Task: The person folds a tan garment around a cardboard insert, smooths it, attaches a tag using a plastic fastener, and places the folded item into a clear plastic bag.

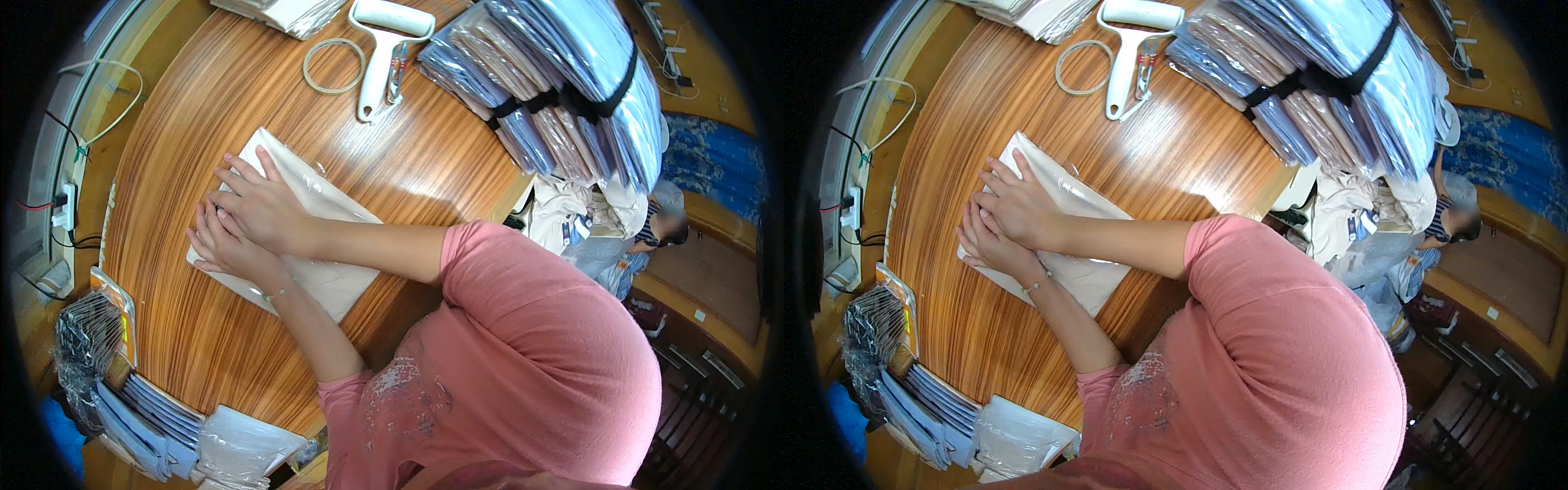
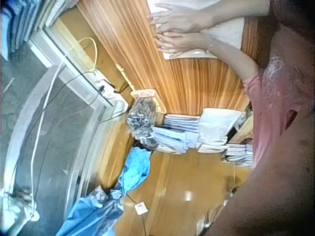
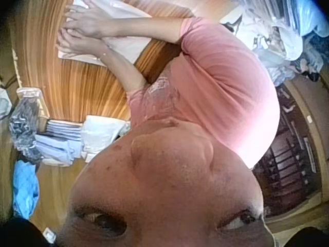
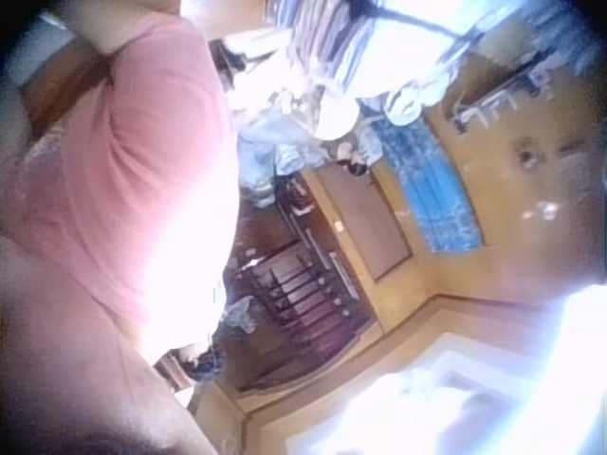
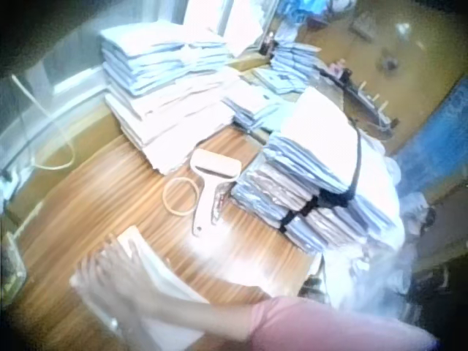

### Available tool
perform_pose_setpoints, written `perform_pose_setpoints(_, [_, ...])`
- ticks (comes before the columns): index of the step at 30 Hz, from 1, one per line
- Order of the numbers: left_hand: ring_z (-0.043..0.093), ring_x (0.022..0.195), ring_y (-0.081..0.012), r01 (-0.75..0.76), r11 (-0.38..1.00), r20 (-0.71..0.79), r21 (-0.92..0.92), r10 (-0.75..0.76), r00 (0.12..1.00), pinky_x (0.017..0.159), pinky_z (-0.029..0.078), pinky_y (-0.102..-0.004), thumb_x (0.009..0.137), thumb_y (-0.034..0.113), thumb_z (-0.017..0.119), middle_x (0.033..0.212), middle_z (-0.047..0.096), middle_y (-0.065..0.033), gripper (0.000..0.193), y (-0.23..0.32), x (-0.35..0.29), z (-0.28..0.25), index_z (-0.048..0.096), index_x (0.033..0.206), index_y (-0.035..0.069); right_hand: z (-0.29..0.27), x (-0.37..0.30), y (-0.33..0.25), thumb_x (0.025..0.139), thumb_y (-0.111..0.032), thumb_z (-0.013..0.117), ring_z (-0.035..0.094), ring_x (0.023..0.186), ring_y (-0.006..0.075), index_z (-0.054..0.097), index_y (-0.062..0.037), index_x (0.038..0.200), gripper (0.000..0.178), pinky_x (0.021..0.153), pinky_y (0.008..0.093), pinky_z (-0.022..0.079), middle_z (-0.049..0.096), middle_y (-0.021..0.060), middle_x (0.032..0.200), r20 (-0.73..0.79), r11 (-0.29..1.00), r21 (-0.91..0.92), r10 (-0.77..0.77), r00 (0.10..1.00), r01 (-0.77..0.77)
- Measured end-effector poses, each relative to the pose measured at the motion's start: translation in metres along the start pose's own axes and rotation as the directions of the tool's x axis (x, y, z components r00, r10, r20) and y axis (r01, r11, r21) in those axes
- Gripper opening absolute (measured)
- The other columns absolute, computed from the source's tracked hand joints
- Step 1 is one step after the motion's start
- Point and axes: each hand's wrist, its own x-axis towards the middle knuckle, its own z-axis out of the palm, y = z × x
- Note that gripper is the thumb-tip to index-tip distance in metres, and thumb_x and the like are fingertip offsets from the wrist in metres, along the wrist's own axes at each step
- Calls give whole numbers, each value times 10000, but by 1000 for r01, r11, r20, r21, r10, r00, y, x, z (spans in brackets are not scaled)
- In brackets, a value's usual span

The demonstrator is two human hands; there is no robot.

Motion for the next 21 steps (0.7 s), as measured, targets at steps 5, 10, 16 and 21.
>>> perform_pose_setpoints(5, [297, 1304, -281, 5, 1000, -11, 14, -5, 1000, 1056, 42, -574, 938, 328, 429, 1303, 502, 27, 331, -11, -3, 7, 580, 1194, 183, 3, -4, 1, 830, -325, 539, 329, 1297, 279, 609, -142, 1112, 344, 1059, 580, 130, 520, 100, 1247, 27, 999, -34, -3, 1000, 4])
perform_pose_setpoints(10, [296, 1300, -288, -46, 998, -5, 30, 46, 999, 1034, 39, -593, 921, 349, 449, 1307, 504, 33, 335, -23, 2, 13, 576, 1200, 216, 10, -5, 4, 820, -331, 542, 302, 1316, 282, 597, -151, 1145, 375, 1061, 589, 108, 493, 103, 1287, 80, 996, -84, 7, 997, 0])
perform_pose_setpoints(16, [266, 1309, -333, -18, 975, 121, -220, 46, 992, 1041, 102, -580, 883, 360, 513, 1370, 408, -100, 486, -16, 22, -2, 445, 1314, 146, -21, 20, 4, 843, -256, 532, 242, 1337, 338, 531, -99, 1228, 416, 1050, 602, 157, 441, 186, 1318, 58, 966, 153, 201, 978, -208])
perform_pose_setpoints(21, [288, 1284, -392, -243, 944, -50, -222, 238, 970, 1049, 236, -482, 860, 293, 584, 1373, 328, -252, 634, 20, -6, -69, 319, 1352, -5, -254, -30, -37, 868, -294, 577, 447, 1193, 322, 558, -61, 1180, 390, 1000, 401, 357, 469, 198, 1270, 131, 907, 345, -300, 945, 240])
